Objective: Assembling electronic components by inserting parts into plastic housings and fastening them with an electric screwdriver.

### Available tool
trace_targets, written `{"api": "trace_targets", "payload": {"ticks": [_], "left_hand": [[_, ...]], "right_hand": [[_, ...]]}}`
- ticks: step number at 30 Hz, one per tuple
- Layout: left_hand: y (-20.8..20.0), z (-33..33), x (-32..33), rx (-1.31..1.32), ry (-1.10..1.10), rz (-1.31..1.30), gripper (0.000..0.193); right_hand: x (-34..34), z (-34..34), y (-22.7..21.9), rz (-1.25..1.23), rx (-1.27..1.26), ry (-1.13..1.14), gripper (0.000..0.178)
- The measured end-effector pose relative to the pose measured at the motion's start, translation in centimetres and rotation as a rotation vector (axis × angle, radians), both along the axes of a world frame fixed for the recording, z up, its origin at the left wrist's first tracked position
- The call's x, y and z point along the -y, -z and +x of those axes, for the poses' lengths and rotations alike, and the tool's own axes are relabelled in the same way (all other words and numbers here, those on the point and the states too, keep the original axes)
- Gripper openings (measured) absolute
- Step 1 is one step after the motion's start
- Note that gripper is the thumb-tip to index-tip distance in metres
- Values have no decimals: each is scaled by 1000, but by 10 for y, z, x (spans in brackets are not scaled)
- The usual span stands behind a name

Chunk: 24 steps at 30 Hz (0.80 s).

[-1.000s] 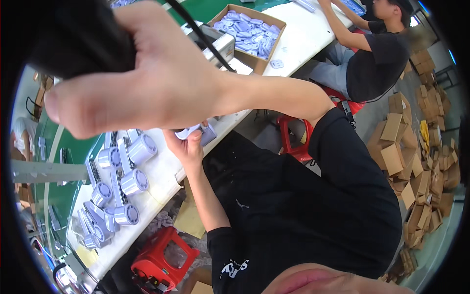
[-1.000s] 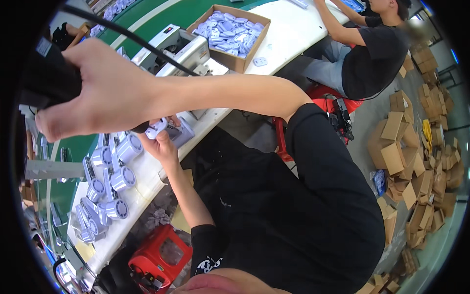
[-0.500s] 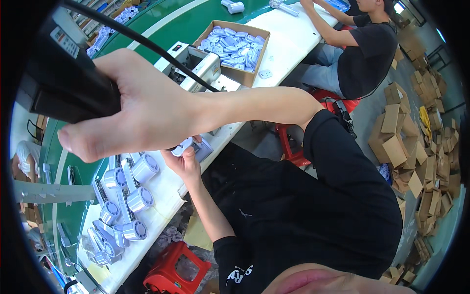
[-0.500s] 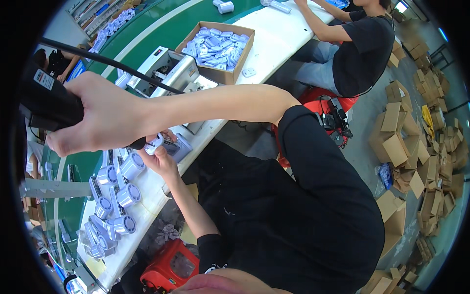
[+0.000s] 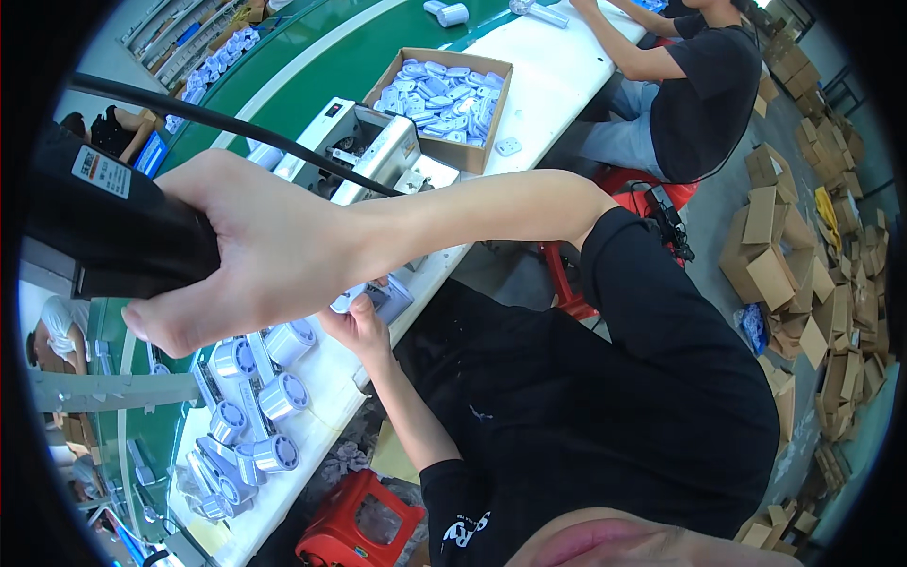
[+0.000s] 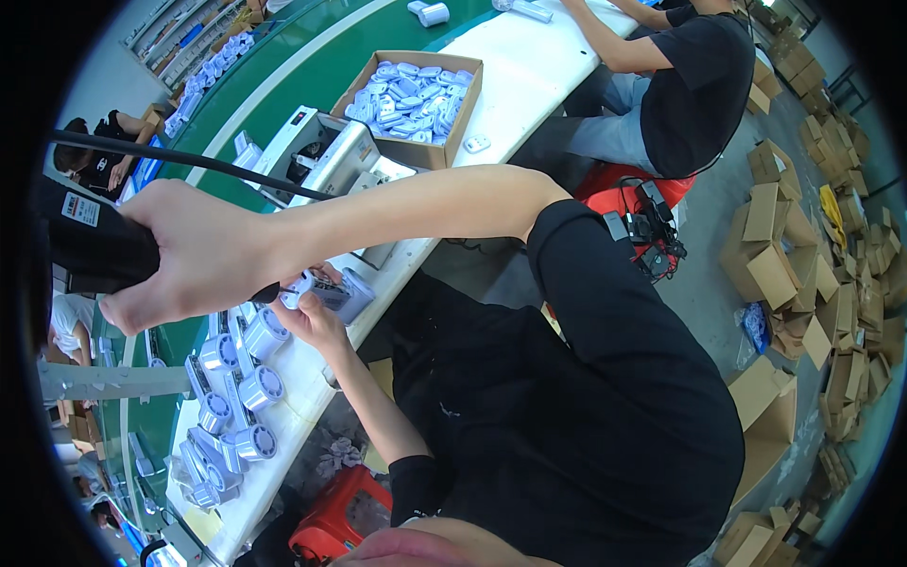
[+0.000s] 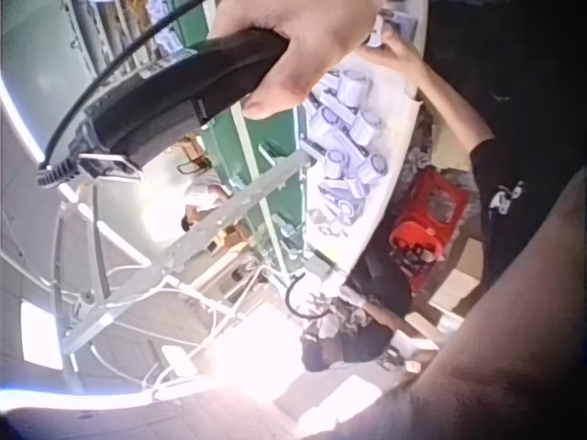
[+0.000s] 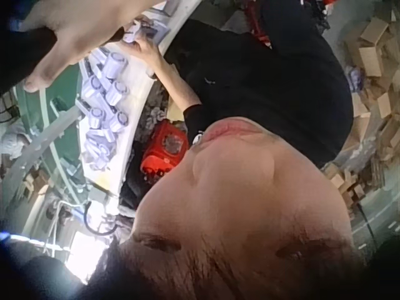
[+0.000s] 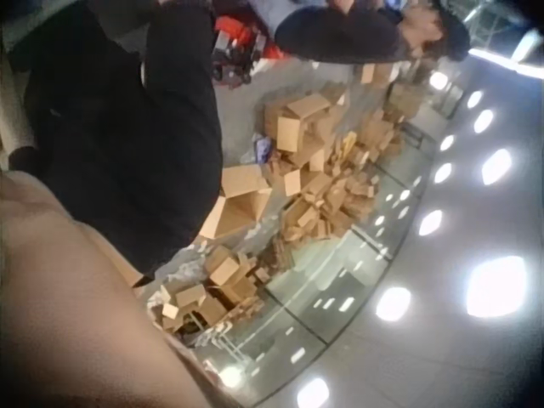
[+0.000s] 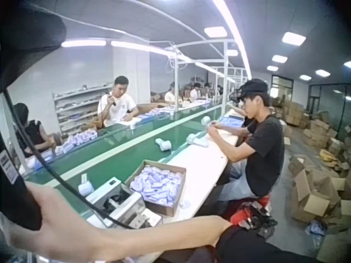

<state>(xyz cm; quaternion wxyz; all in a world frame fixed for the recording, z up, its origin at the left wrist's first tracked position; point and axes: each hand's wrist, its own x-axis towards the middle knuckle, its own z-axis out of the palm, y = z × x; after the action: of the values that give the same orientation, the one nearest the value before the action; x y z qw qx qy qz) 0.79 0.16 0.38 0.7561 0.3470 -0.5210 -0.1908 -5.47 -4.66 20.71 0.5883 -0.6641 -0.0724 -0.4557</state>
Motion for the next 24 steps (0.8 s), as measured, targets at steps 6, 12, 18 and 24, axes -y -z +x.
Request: {"api": "trace_targets", "payload": {"ticks": [6, 12, 18, 24], "left_hand": [[-14, 13, 4, 29, -37, 154, 60], [-100, 95, 10, 444, -261, 18, 37], [-151, 164, 104, 777, -559, 506, 28], [-77, 286, 207, 1240, -511, 787, 47]], "right_hand": [[14, -13, -9, -140, -70, 236, 43], [78, -127, -13, -322, -291, 763, 32], [110, -177, 81, -318, -670, 857, 40], [167, -197, 109, -337, -912, 1048, 47]]}}
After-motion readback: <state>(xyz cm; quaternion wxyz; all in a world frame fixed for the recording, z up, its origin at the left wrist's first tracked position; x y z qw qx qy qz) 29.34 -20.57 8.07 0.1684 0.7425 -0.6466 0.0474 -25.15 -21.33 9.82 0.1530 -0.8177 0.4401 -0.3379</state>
